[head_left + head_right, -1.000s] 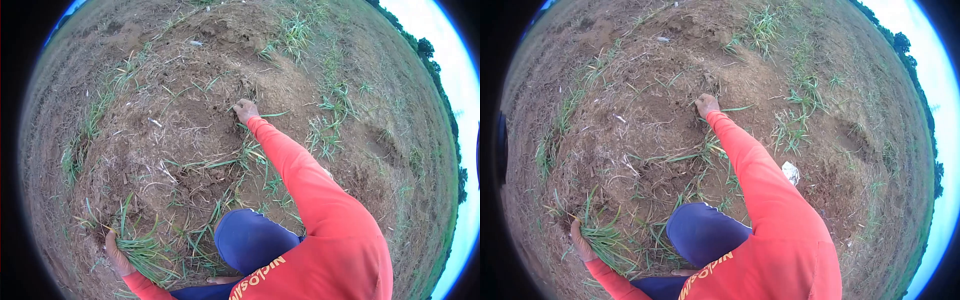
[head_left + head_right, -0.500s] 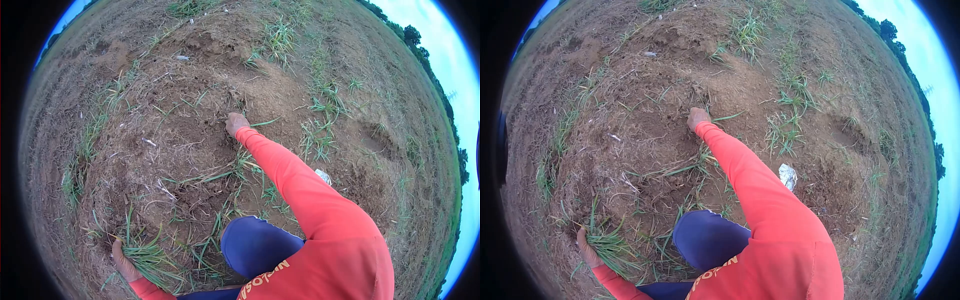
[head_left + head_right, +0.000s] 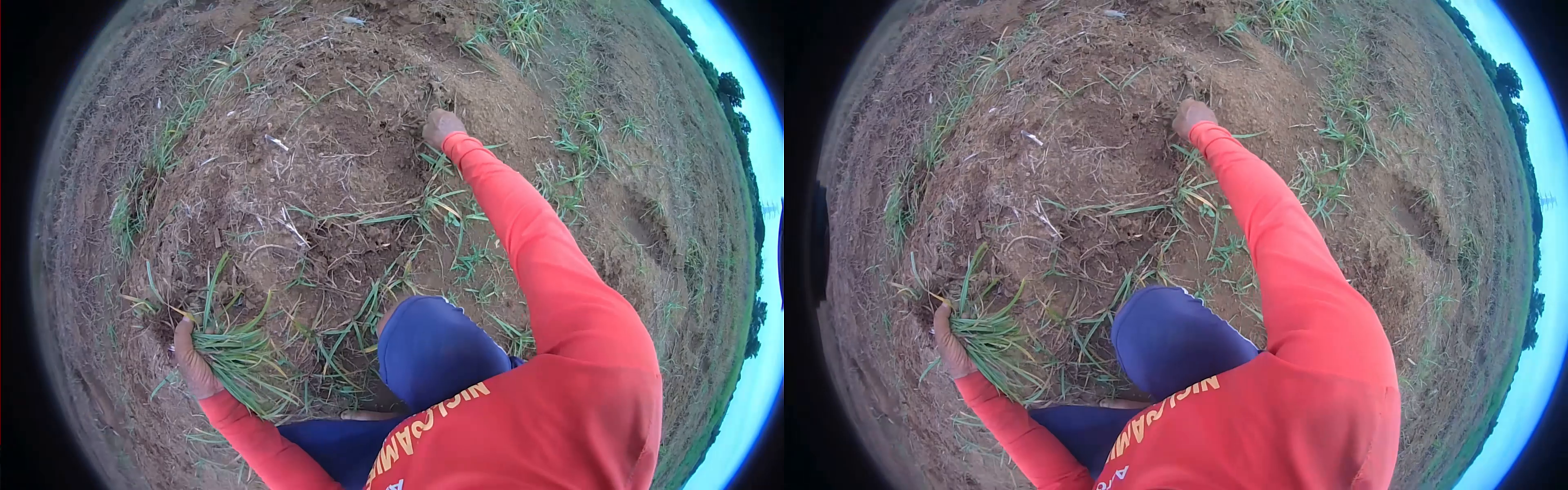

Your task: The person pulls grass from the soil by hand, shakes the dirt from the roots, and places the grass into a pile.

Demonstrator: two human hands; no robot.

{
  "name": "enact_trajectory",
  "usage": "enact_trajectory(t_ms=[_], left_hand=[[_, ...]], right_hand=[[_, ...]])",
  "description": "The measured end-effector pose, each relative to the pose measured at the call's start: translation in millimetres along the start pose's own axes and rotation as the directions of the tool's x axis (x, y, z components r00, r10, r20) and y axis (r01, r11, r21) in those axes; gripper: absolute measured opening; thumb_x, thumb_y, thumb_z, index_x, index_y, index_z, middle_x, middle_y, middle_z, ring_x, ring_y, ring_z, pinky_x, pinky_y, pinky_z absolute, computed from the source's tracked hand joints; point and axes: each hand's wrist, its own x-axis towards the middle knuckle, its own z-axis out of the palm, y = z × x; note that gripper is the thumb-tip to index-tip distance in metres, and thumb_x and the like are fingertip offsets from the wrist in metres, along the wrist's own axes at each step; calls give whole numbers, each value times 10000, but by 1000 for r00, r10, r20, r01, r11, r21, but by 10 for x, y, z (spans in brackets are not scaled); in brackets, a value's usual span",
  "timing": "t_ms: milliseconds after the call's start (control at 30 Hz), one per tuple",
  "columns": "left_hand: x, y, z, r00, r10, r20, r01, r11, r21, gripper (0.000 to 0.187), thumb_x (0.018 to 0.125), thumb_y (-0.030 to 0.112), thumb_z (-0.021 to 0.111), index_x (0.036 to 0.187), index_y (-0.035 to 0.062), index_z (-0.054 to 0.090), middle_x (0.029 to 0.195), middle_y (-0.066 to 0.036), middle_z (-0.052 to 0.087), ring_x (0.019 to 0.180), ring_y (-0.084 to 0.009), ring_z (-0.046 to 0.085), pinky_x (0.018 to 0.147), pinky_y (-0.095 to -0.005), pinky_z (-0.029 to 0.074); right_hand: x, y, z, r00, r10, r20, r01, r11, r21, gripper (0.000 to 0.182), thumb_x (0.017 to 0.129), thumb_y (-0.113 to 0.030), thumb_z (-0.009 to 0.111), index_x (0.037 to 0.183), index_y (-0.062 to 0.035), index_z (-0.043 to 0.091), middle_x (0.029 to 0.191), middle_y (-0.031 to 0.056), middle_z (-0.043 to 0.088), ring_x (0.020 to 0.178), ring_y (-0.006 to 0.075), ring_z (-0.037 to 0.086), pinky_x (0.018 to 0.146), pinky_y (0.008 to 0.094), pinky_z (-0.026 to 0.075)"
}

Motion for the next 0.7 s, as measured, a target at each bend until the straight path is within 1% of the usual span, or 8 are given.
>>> enact_trajectory(t_ms=[67, 233, 333, 367, 433, 500, 633, 700], left_hand=[[56, 10, -105, 999, 38, 34, -39, 999, 30, 171, 964, 257, 711, 1010, 102, 657, 777, -36, 672, 618, -154, 631, 526, -289, 524], [-5, 68, -68, 999, 20, 42, -23, 998, 63, 176, 967, 255, 714, 1016, 95, 659, 798, -30, 666, 652, -135, 626, 542, -271, 514], [-39, 49, -16, 998, 35, 48, -37, 998, 44, 189, 957, 266, 724, 999, 94, 658, 767, -35, 658, 620, -142, 622, 530, -278, 515], [-51, 68, -18, 998, 28, 62, -30, 999, 40, 196, 952, 272, 729, 990, 94, 658, 751, -39, 654, 604, -148, 622, 524, -283, 517], [-46, 83, 38, 998, 57, 32, -58, 998, 38, 196, 950, 267, 732, 995, 91, 658, 758, -39, 657, 608, -146, 624, 525, -282, 518], [-60, 87, -17, 999, 44, 20, -45, 997, 60, 188, 955, 261, 727, 1004, 93, 658, 769, -39, 661, 618, -145, 626, 526, -280, 518], [10, 47, -88, 999, 41, 28, -43, 998, 46, 166, 970, 248, 710, 1022, 99, 658, 787, -48, 676, 632, -152, 639, 520, -281, 526], [-6, 52, -104, 999, 46, 13, -46, 998, 40, 163, 971, 245, 709, 1025, 101, 657, 791, -54, 685, 628, -156, 647, 514, -287, 534]], right_hand=[[174, 120, -99, 996, -61, -63, 58, 997, -51, 350, 866, -231, 657, 1081, 26, 758, 1119, 267, 731, 1073, 440, 707, 934, 465, 571], [-131, 171, -882, 974, -225, -8, 214, 915, 342, 339, 865, -271, 706, 1050, 4, 773, 988, 199, 774, 948, 366, 752, 866, 441, 583], [66, 427, -639, 995, 11, 101, -66, 825, 562, 239, 917, -264, 692, 964, -44, 773, 779, 107, 724, 707, 203, 702, 710, 357, 575], [460, 701, -263, 987, -89, -131, 61, 977, -207, 226, 925, -176, 680, 1093, -52, 766, 759, 63, 705, 671, 130, 661, 658, 296, 551], [434, 777, 105, 996, -40, -76, 65, 928, 367, 294, 909, -159, 681, 1177, -58, 745, 810, 82, 729, 701, 172, 686, 683, 324, 566], [226, 780, 396, 994, -105, -40, 110, 847, 520, 376, 884, -159, 701, 1249, -71, 724, 898, 103, 753, 787, 218, 713, 756, 353, 576], [-391, 367, 454, 945, -324, -35, 321, 906, 277, 428, 838, -212, 721, 1262, -154, 732, 1083, 156, 764, 1019, 310, 729, 930, 361, 555], [-427, 306, 563, 942, -332, -55, 321, 839, 440, 444, 822, -236, 754, 1255, -142, 728, 1118, 153, 756, 1052, 297, 720, 947, 354, 547]])
